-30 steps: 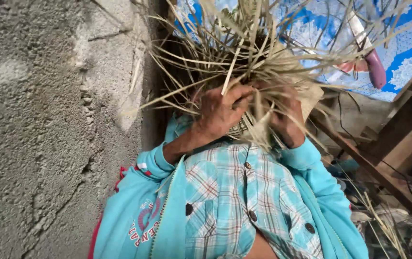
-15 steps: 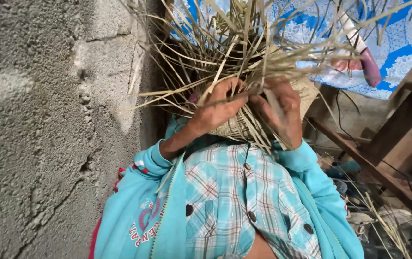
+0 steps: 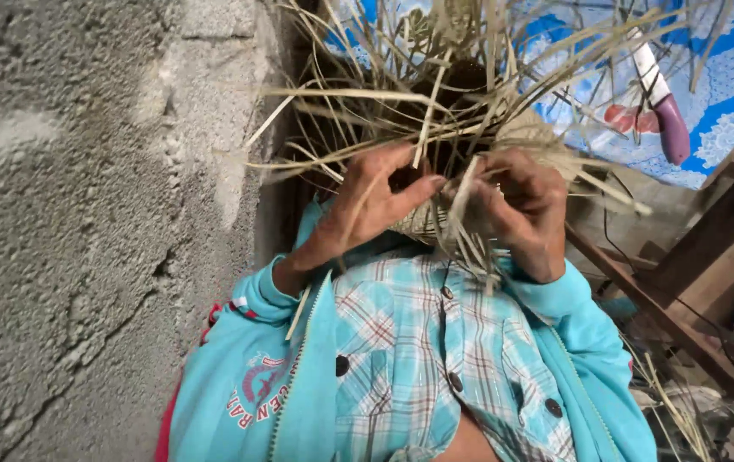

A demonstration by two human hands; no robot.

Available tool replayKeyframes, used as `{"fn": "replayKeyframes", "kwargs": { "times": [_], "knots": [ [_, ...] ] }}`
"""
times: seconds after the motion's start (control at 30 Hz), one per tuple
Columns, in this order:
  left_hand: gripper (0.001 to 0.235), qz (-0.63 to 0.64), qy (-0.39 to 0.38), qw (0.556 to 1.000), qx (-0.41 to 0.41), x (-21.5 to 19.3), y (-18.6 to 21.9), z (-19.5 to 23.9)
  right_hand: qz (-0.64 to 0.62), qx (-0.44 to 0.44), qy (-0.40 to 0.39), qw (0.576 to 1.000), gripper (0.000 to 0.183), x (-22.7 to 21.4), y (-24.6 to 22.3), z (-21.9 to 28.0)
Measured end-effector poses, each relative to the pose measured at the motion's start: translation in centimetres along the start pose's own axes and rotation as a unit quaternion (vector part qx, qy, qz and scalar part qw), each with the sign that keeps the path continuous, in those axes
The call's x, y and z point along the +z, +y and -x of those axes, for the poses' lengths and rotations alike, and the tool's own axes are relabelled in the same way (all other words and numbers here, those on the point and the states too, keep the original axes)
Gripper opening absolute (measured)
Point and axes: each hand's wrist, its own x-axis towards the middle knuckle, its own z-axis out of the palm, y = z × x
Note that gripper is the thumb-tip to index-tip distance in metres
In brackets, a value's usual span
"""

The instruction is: The person sits on the floor and weaves a basket using dried palm leaves. They interlace the leaves by hand, shaping the basket's rim and sides. The process is continuous and repetitive, focusing on the manual manipulation of the leaves.

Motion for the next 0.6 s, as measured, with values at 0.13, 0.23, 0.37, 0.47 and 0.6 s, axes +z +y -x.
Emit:
{"fn": "replayKeyframes", "kwargs": {
  "times": [0.13, 0.23, 0.37, 0.47, 0.6],
  "knots": [
    [0.015, -0.066, 0.06, 0.995, 0.045, 0.2, -0.6, 1.2, 0.058, -0.01, 0.03, 0.998, 0.012, 0.5, 0.4, -0.5],
    [0.008, -0.123, 0.034, 0.988, 0.081, -0.1, 0.8, 1.6, 0.079, -0.028, 0.002, 0.996, 0.017, 0.7, 0.0, -0.5],
    [0.01, -0.277, 0.015, 0.946, 0.169, -0.7, 3.3, 1.7, 0.161, -0.047, -0.101, 0.981, 0.02, 0.6, 0.1, -0.8],
    [0.022, -0.393, 0.056, 0.9, 0.178, 0.1, 1.8, 2.2, 0.204, -0.082, -0.132, 0.967, 0.027, 0.7, -0.7, -1.0],
    [0.017, -0.526, 0.093, 0.833, 0.144, 0.4, 1.3, 2.2, 0.217, -0.078, -0.117, 0.966, 0.024, 0.7, 0.1, -0.3]
  ]
}}
